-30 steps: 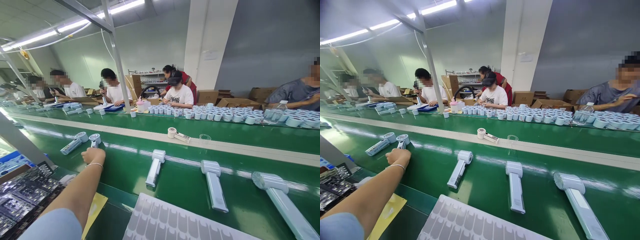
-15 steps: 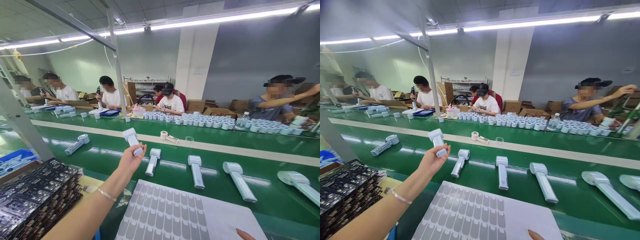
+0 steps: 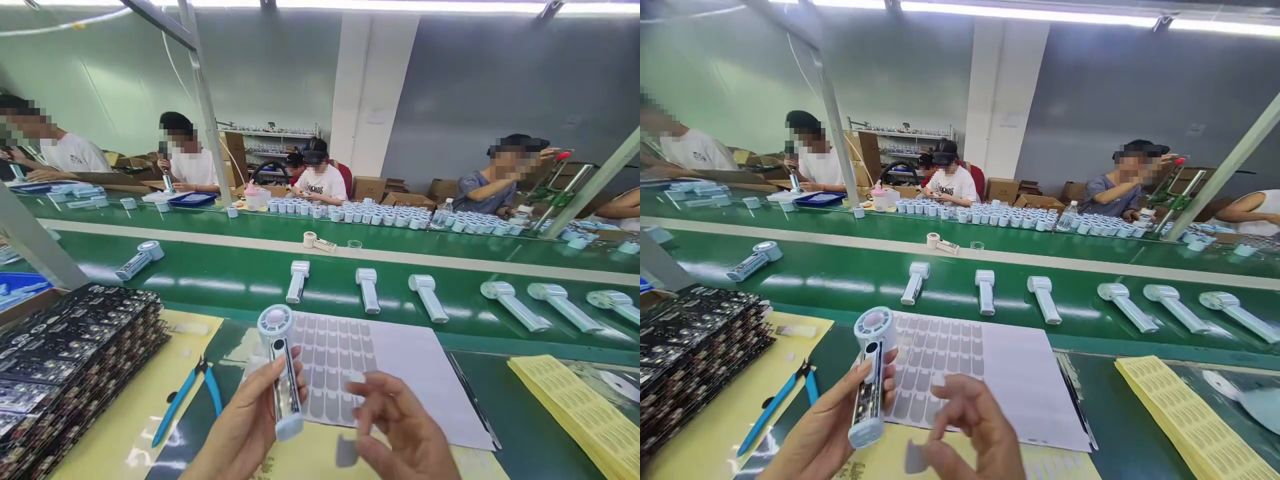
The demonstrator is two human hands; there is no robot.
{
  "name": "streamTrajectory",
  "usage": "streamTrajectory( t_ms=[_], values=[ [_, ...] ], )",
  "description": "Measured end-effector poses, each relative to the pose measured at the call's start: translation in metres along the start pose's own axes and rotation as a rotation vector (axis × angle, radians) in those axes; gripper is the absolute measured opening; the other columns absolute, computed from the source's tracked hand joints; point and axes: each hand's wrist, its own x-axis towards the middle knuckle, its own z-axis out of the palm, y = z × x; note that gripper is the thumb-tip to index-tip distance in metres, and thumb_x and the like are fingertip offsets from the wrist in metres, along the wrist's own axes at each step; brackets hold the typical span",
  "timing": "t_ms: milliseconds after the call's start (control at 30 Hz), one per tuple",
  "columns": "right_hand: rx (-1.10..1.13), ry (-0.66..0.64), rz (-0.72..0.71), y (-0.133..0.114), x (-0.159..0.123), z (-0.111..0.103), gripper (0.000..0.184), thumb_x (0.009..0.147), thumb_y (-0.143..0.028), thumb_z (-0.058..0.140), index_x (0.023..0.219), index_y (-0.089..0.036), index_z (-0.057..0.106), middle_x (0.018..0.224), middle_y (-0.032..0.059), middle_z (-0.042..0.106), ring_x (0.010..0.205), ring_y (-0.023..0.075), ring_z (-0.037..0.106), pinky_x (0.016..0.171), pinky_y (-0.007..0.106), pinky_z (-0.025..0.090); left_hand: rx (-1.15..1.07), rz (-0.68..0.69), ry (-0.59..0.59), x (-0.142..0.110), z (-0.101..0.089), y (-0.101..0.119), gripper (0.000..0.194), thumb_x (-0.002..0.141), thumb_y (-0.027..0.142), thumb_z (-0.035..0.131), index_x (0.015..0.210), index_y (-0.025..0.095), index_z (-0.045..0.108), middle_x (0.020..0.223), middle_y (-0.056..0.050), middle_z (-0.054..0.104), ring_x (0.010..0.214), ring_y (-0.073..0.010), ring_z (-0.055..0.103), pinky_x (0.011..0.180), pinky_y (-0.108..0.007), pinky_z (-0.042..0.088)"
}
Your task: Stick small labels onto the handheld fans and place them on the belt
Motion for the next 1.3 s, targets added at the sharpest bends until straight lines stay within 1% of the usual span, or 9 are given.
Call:
streamTrajectory(
  t_ms=[67, 167, 300, 567, 1000, 1133, 1200, 1267, 1300],
  values=[
    [0.111, -0.041, 0.028, 0.005, -0.005, 0.028, 0.058, 0.063, -0.055, 0.086, 0.107, -0.023, 0.064, 0.066, 0.0008, 0.068, 0.097, 0.0305, 0.071, 0.083, 0.04, 0.056, -0.134, -0.045, 0.046, -0.005, 0.004, -0.004, 0.018, 0.089, 0.014, 0.055, 0.102, 0.011, 0.068, 0.061, -0.003, 0.058, 0.046, -0.0105, 0.056, 0.046, -0.02, 0.054],
    [0.229, -0.066, 0.078, 0.01, -0.008, 0.061, 0.056, 0.062, -0.047, 0.088, 0.105, -0.023, 0.063, 0.065, -0.0006, 0.069, 0.098, 0.0286, 0.072, 0.089, 0.04, 0.055, -0.293, -0.088, 0.107, -0.01, 0.008, -0.006, 0.012, 0.091, 0.016, 0.052, 0.092, 0.015, 0.064, 0.059, 0.0, 0.054, 0.041, -0.0064, 0.05, 0.038, -0.013, 0.048],
    [0.248, -0.06, 0.123, 0.007, -0.009, 0.082, 0.051, 0.064, -0.031, 0.085, 0.107, -0.022, 0.06, 0.066, -0.0018, 0.069, 0.115, 0.0282, 0.065, 0.1, 0.041, 0.05, -0.337, -0.097, 0.131, -0.014, 0.005, -0.009, 0.015, 0.091, 0.015, 0.052, 0.077, 0.017, 0.057, 0.055, 0.002, 0.053, 0.04, -0.0068, 0.052, 0.038, -0.014, 0.047],
    [0.225, -0.058, 0.181, 0.0, -0.012, 0.089, 0.054, 0.065, -0.026, 0.08, 0.112, -0.02, 0.054, 0.069, -0.0022, 0.07, 0.119, 0.028, 0.064, 0.104, 0.043, 0.047, -0.386, -0.086, 0.116, -0.015, -0.001, -0.008, 0.014, 0.092, 0.014, 0.051, 0.079, 0.016, 0.056, 0.058, 0.001, 0.054, 0.042, -0.0059, 0.052, 0.041, -0.015, 0.046],
    [0.158, -0.01, 0.219, -0.005, -0.012, 0.091, 0.051, 0.064, -0.026, 0.079, 0.109, -0.02, 0.057, 0.068, -0.0009, 0.07, 0.117, 0.029, 0.065, 0.103, 0.042, 0.049, -0.44, -0.111, 0.123, -0.017, 0.0, -0.008, 0.011, 0.093, 0.013, 0.051, 0.082, 0.014, 0.054, 0.062, 0.001, 0.053, 0.045, -0.0057, 0.053, 0.043, -0.015, 0.048],
    [0.088, 0.011, 0.168, -0.002, -0.016, 0.094, 0.048, 0.067, -0.028, 0.077, 0.11, -0.022, 0.057, 0.069, -0.0009, 0.071, 0.115, 0.0285, 0.066, 0.103, 0.042, 0.05, -0.466, -0.132, 0.119, -0.017, -0.001, -0.009, 0.01, 0.093, 0.014, 0.05, 0.084, 0.015, 0.053, 0.064, 0.0, 0.054, 0.045, -0.0062, 0.055, 0.043, -0.014, 0.05],
    [0.003, 0.033, 0.082, 0.001, -0.019, 0.096, 0.047, 0.069, -0.027, 0.074, 0.113, -0.024, 0.058, 0.07, -0.0023, 0.071, 0.113, 0.0268, 0.067, 0.105, 0.042, 0.048, -0.477, -0.145, 0.112, -0.02, 0.0, -0.011, 0.012, 0.094, 0.016, 0.049, 0.082, 0.015, 0.053, 0.063, 0.0, 0.054, 0.044, -0.0062, 0.055, 0.042, -0.014, 0.05],
    [-0.084, 0.062, -0.019, 0.003, -0.021, 0.098, 0.051, 0.068, -0.023, 0.074, 0.117, -0.027, 0.058, 0.074, -0.0032, 0.07, 0.108, 0.0256, 0.069, 0.104, 0.04, 0.049, -0.459, -0.129, 0.118, -0.023, 0.002, -0.013, 0.016, 0.095, 0.016, 0.049, 0.079, 0.017, 0.052, 0.06, 0.001, 0.053, 0.043, -0.0062, 0.055, 0.041, -0.013, 0.05],
    [-0.115, 0.076, -0.034, 0.003, -0.021, 0.098, 0.057, 0.066, -0.021, 0.075, 0.12, -0.028, 0.058, 0.081, -0.003, 0.07, 0.102, 0.025, 0.071, 0.101, 0.039, 0.052, -0.442, -0.12, 0.127, -0.025, 0.002, -0.013, 0.018, 0.095, 0.016, 0.048, 0.078, 0.017, 0.052, 0.06, 0.001, 0.054, 0.043, -0.006, 0.056, 0.042, -0.013, 0.051]
  ],
)
